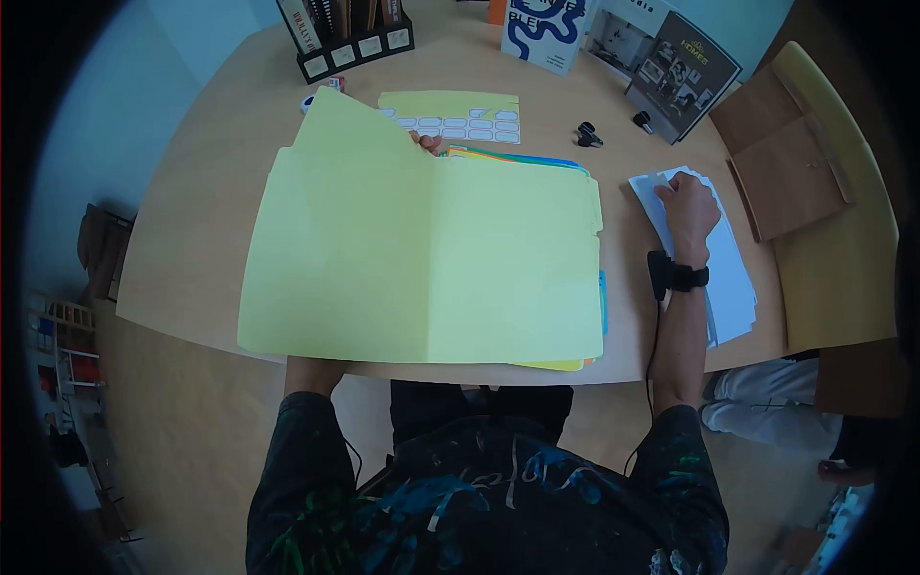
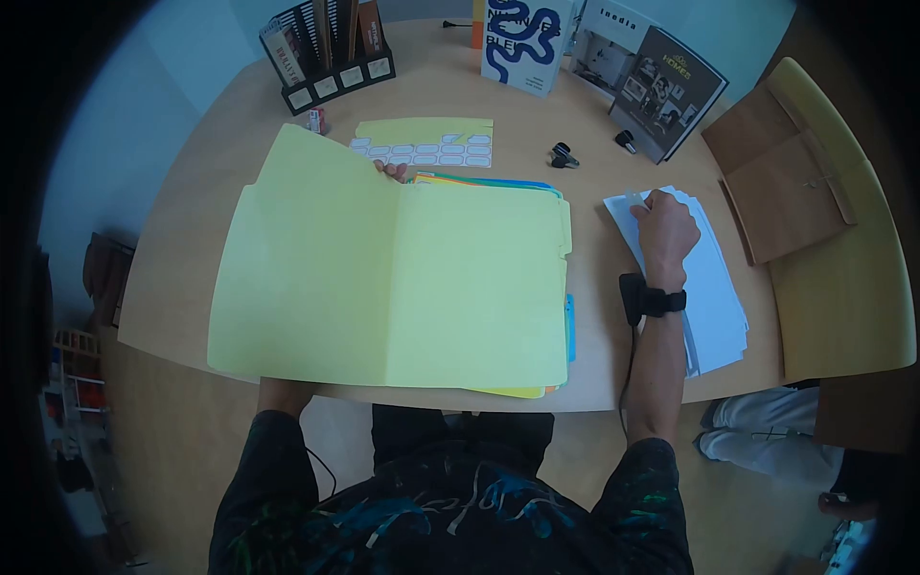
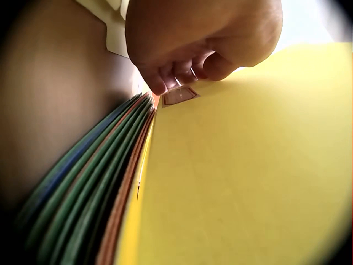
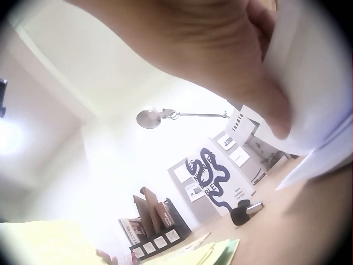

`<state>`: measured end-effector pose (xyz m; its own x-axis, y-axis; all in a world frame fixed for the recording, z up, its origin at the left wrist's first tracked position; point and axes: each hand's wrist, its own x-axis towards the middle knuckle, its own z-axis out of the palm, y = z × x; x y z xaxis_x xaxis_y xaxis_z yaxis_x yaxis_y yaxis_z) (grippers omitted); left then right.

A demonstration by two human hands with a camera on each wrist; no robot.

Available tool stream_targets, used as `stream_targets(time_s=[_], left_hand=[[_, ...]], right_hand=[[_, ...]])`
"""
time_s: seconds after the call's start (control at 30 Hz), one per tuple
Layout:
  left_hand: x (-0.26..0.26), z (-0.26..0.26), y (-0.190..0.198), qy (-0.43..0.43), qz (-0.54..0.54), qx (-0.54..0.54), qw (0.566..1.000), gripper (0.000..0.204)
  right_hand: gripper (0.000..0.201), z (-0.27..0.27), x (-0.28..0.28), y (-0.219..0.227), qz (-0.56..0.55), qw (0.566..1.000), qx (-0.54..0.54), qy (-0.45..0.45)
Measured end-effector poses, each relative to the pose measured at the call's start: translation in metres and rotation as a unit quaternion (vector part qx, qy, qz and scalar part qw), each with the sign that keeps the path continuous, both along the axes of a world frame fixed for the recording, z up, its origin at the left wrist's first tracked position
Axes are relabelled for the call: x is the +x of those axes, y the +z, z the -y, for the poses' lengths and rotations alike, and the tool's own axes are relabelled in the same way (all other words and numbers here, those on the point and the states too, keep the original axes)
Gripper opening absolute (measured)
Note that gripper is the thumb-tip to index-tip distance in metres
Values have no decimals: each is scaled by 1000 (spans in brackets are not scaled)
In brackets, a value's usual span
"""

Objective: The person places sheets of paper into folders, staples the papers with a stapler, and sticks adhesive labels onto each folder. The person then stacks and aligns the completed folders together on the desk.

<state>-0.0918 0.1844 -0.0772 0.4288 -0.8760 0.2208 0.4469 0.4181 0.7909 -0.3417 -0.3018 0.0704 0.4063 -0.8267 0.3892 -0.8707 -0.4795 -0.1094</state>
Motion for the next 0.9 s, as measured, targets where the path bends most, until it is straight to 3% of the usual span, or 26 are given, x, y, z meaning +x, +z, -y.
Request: stream_targets(time_s=[0.07, 0.13, 0.23, 0.37, 0.47, 0.53, 0.57, 0.63, 0.7, 0.73, 0.77, 0.8, 0.87, 0.9], left_hand=[[-4, -3, 5, 12, 32, 34, 999, 24], [-7, 1, 9, 28, 65, 67, 995, 25], [-18, -10, 12, 54, 108, 119, 986, 25], [-4, 10, 24, 81, 164, 186, 965, 25], [-20, -7, 25, 103, 205, 238, 944, 26], [-18, -2, 31, 118, 232, 272, 926, 26], [-19, 0, 34, 125, 247, 289, 917, 26], [-31, -18, 36, 138, 276, 321, 895, 26], [-33, -17, 42, 151, 306, 353, 871, 27], [-39, -21, 44, 157, 320, 369, 858, 27], [-32, -5, 51, 162, 335, 384, 845, 27], [-31, -1, 54, 169, 348, 399, 831, 27], [-45, -16, 58, 181, 373, 427, 804, 27], [-47, -20, 59, 188, 384, 441, 789, 28]], right_hand=[[28, 5, 0, -9, 0, 999, 30, -22], [30, 10, 1, -16, 52, 994, 98, 13], [31, 22, -4, -26, 65, 990, 115, 41], [29, 18, -12, -12, 77, 991, 90, 62], [24, -3, -7, 11, 157, 980, 57, 106], [16, -22, -4, 20, 246, 945, 42, 213], [16, -36, -2, 26, 246, 945, 44, 213], [12, -69, 2, 36, 251, 897, 120, 344], [10, -89, 5, 37, 220, 813, 238, 484], [11, -98, 7, 38, 167, 790, 297, 510], [11, -105, 9, 35, 135, 737, 368, 551], [11, -109, 12, 30, 137, 737, 368, 551], [12, -117, 18, 24, 31, 641, 419, 643], [14, -121, 19, 24, -29, 631, 444, 635]])
